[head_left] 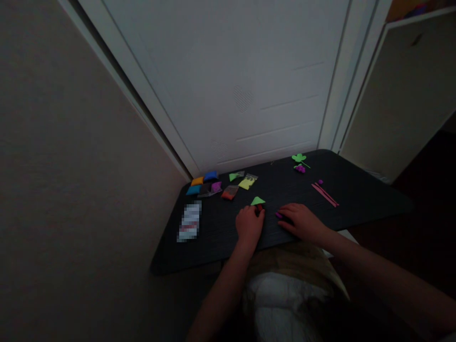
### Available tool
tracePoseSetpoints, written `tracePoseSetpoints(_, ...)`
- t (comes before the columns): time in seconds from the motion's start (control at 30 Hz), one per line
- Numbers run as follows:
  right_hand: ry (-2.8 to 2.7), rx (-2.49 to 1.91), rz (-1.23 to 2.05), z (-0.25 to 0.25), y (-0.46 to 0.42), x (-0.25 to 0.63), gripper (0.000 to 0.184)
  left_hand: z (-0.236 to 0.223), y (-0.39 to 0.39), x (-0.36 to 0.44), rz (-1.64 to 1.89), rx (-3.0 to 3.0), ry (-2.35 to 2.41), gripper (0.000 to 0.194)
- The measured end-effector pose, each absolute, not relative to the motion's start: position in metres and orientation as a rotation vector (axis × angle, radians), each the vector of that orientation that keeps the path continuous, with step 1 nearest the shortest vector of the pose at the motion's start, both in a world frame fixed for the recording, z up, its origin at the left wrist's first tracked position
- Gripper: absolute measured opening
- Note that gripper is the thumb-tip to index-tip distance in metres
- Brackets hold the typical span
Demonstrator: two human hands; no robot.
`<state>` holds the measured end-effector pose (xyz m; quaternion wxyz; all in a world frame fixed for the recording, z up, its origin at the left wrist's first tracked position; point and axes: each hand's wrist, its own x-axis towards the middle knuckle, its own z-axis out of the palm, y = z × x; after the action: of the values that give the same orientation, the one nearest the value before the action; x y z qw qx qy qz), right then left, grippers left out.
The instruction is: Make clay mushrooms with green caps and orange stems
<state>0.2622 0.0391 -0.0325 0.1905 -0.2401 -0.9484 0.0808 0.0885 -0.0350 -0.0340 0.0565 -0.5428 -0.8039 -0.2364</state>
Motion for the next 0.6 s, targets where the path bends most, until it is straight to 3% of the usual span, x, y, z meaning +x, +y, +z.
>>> tracePoseSetpoints(0.13,-2.690,-0.652,0.178,-0.033,0.044,0.266,0.050,-0.032,-0.031,0.080,-0.748,-1.673,-2.450,0.026)
tracePoseSetpoints(0.43,-2.841,-0.490,0.120,-0.030,0.019,0.261,0.056,-0.020,-0.014,0.023,-0.688,-1.920,-2.326,0.026)
tracePoseSetpoints(0.6,-2.805,-0.695,0.051,-0.029,0.035,0.260,0.055,-0.029,-0.011,0.017,-0.754,-1.927,-2.297,0.027)
